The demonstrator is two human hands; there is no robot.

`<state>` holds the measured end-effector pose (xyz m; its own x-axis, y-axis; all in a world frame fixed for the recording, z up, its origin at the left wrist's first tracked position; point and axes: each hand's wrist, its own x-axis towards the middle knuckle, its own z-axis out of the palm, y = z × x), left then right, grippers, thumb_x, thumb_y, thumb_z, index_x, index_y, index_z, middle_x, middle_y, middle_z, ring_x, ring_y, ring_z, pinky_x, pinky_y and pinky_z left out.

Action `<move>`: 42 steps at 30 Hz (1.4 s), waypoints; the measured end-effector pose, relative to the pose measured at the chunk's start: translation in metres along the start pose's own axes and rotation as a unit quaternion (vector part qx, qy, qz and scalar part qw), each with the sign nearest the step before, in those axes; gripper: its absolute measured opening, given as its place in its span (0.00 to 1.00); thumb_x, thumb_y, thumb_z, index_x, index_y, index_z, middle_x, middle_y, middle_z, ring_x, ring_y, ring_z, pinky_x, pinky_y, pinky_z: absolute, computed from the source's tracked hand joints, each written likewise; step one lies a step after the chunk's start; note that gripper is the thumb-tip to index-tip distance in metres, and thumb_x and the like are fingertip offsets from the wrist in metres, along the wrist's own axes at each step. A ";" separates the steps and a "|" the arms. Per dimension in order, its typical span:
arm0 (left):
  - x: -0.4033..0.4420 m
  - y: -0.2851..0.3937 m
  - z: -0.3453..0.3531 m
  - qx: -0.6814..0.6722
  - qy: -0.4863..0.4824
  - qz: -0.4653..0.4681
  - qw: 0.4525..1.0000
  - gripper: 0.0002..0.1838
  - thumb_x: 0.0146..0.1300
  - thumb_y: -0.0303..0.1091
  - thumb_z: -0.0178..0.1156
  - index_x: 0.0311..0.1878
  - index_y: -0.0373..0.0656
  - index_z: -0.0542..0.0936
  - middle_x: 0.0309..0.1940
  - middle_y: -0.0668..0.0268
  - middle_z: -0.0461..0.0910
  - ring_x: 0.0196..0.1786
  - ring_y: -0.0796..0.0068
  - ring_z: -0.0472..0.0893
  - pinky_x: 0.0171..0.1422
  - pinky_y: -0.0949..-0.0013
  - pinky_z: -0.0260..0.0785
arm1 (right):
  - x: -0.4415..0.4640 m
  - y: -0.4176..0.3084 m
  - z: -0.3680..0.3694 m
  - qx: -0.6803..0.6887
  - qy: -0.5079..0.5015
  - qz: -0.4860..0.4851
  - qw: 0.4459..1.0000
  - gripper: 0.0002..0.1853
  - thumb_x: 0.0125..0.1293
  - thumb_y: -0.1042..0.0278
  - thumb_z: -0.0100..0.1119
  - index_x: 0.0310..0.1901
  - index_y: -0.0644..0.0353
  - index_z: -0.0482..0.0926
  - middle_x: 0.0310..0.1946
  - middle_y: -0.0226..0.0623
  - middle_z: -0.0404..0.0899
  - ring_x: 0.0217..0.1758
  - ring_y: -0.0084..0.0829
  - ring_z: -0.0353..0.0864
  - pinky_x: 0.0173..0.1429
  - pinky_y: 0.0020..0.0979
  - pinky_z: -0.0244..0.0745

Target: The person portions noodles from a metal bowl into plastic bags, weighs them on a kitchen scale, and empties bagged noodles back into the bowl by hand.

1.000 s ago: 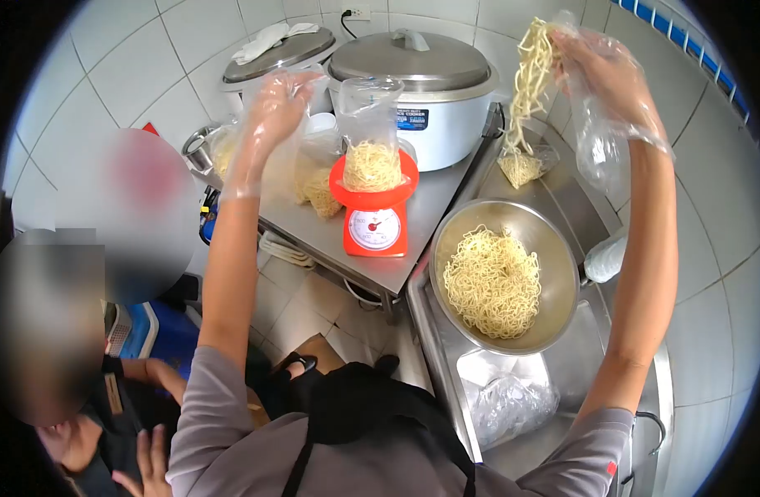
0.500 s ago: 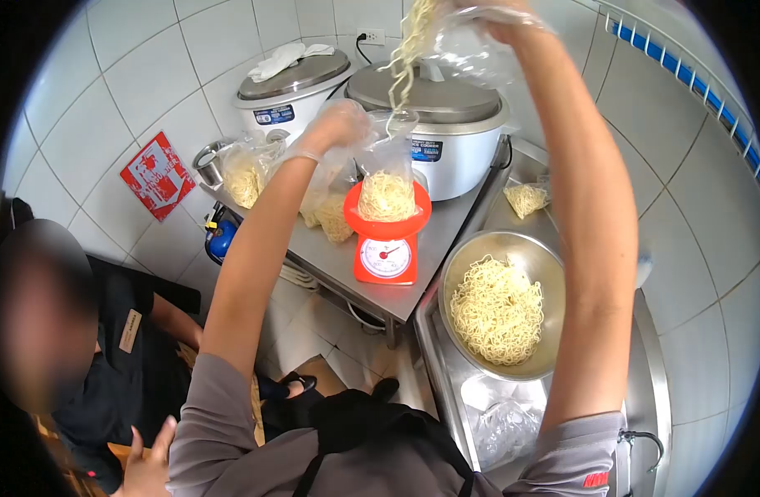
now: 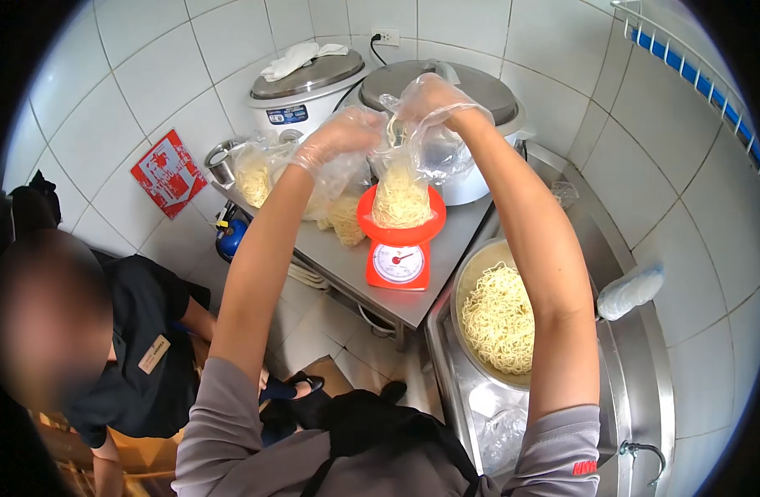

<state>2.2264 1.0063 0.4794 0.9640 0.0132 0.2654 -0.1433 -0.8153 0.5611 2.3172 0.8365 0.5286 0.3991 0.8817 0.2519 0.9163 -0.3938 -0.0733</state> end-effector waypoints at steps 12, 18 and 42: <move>-0.016 0.017 -0.002 -0.075 -0.025 -0.042 0.996 0.27 0.50 0.27 0.53 0.58 0.35 0.71 0.41 0.61 0.79 0.32 0.77 0.77 0.42 0.72 0.71 | -0.005 -0.014 -0.001 -0.109 -0.024 0.040 0.993 0.10 0.52 0.67 0.53 0.35 0.58 0.80 0.39 0.38 0.79 0.45 0.39 0.75 0.51 0.33 0.70; -0.016 0.012 -0.002 -0.036 -0.022 -0.027 0.999 0.26 0.52 0.27 0.52 0.57 0.34 0.72 0.43 0.58 0.80 0.30 0.77 0.79 0.41 0.72 0.72 | -0.001 0.001 0.009 -0.119 -0.082 -0.010 0.989 0.16 0.48 0.69 0.56 0.41 0.58 0.78 0.39 0.40 0.78 0.45 0.40 0.75 0.50 0.36 0.70; -0.048 0.032 -0.014 -0.048 0.036 -0.037 0.998 0.25 0.60 0.38 0.56 0.60 0.39 0.70 0.48 0.57 0.78 0.26 0.80 0.77 0.37 0.73 0.72 | -0.148 0.027 0.029 0.256 0.131 0.218 0.933 0.18 0.61 0.55 0.55 0.39 0.65 0.79 0.35 0.49 0.80 0.38 0.42 0.78 0.46 0.37 0.71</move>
<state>2.1722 0.9877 0.4951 0.9546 0.1162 0.2745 -0.0962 -0.7515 0.6526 2.2835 0.7028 0.4614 0.7768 0.5470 0.3121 0.5918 -0.4646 -0.6587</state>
